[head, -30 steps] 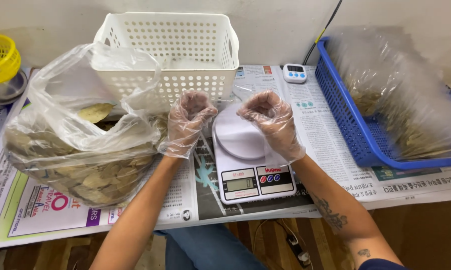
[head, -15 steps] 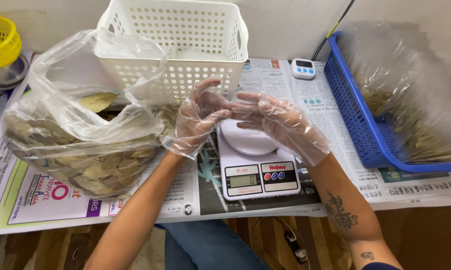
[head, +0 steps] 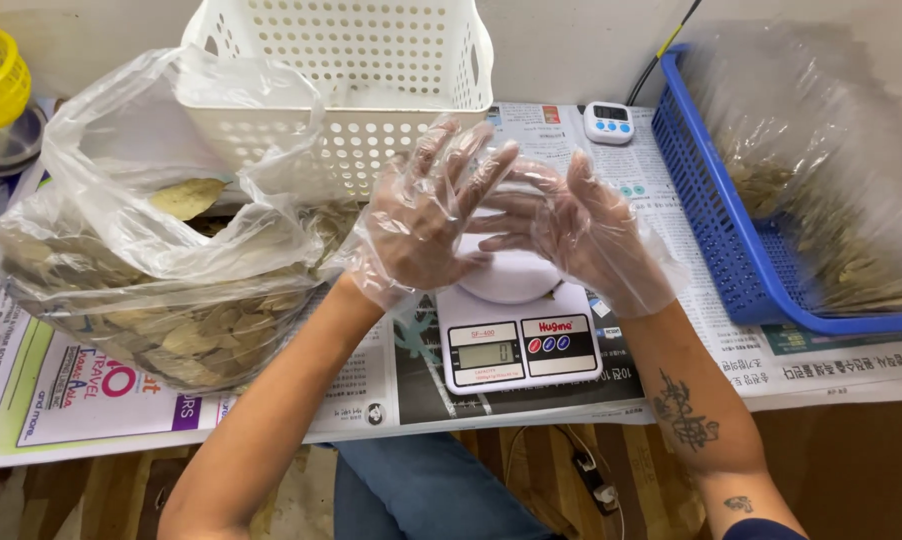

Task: Weighing bay leaves on a digital scale for packaging.

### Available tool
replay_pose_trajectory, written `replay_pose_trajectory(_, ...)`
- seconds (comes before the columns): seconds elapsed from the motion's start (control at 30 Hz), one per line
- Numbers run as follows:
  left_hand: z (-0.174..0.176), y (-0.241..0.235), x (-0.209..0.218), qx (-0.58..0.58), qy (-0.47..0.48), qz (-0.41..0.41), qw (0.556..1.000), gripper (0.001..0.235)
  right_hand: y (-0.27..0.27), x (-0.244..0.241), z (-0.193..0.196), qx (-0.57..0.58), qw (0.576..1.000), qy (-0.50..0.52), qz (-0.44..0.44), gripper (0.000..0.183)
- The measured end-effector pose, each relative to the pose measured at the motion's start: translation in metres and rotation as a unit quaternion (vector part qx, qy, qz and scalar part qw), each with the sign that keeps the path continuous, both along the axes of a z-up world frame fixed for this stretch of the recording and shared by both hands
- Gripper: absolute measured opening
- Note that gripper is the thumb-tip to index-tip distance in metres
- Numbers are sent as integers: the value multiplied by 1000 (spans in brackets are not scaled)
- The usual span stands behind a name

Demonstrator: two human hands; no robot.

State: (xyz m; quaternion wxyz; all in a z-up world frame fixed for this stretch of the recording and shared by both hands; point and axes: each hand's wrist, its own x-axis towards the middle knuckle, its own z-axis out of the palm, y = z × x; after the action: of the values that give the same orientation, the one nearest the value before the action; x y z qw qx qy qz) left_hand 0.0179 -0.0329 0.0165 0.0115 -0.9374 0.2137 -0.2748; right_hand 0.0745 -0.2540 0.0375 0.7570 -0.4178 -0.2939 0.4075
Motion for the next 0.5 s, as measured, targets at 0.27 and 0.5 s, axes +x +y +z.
replay_pose_trajectory(0.27, -24, -19, 17, -68, -149, -89, 983, 81, 21, -24, 18, 104, 969, 203, 95, 96)
replay_pose_trajectory(0.5, -45, 25, 20, -188, 3, -100, 977, 85, 25, -38, 40, -355, 738, -470, -328, 23)
